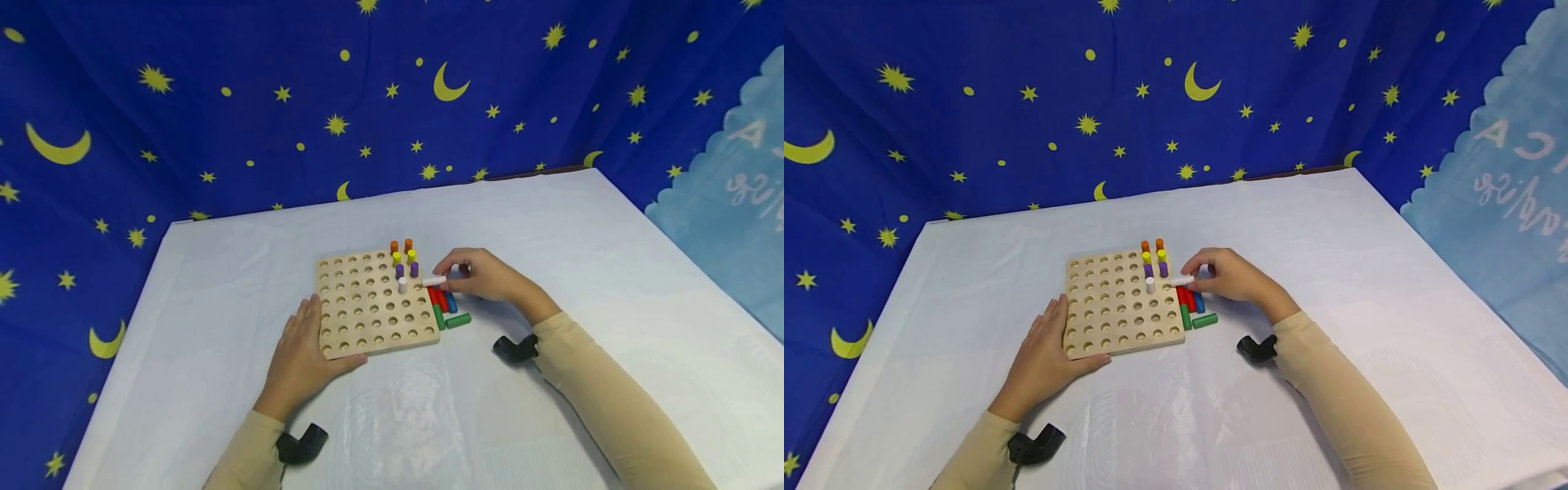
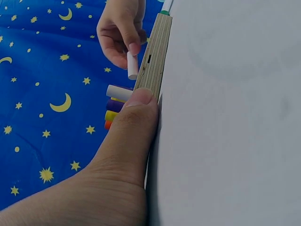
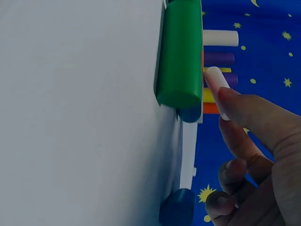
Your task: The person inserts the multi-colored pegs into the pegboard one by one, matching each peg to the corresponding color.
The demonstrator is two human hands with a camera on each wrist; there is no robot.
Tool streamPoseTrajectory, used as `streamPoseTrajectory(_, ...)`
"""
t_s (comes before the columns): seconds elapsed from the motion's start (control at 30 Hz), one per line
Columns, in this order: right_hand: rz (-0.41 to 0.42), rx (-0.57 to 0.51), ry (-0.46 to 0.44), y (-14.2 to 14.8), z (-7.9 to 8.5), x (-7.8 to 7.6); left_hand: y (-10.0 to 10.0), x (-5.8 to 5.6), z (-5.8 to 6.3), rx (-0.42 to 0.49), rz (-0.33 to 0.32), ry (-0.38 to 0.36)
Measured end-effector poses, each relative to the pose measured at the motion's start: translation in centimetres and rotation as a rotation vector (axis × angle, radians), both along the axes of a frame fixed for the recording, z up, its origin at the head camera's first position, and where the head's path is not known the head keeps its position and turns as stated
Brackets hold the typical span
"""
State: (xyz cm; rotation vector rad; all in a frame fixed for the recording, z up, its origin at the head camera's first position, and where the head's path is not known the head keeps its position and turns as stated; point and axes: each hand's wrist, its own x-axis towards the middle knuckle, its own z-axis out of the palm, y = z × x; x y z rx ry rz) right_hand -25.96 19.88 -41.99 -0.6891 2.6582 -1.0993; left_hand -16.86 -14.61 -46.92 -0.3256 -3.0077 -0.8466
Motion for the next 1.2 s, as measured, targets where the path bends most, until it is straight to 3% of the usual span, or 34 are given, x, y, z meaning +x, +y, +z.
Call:
streamPoseTrajectory(0.4,0.005,-0.068,0.078,-1.6,0.0,-0.3,0.0,0.0,0.1,0.002,-0.001,-0.002)
streamPoseTrajectory(0.93,0.013,-0.125,0.061,-3.6,0.2,-0.3,-0.1,-0.1,0.0,-0.001,0.002,-0.002)
streamPoseTrajectory(1.2,0.009,-0.068,0.087,-3.8,0.3,-0.3,0.0,0.0,0.1,0.002,0.004,-0.011)
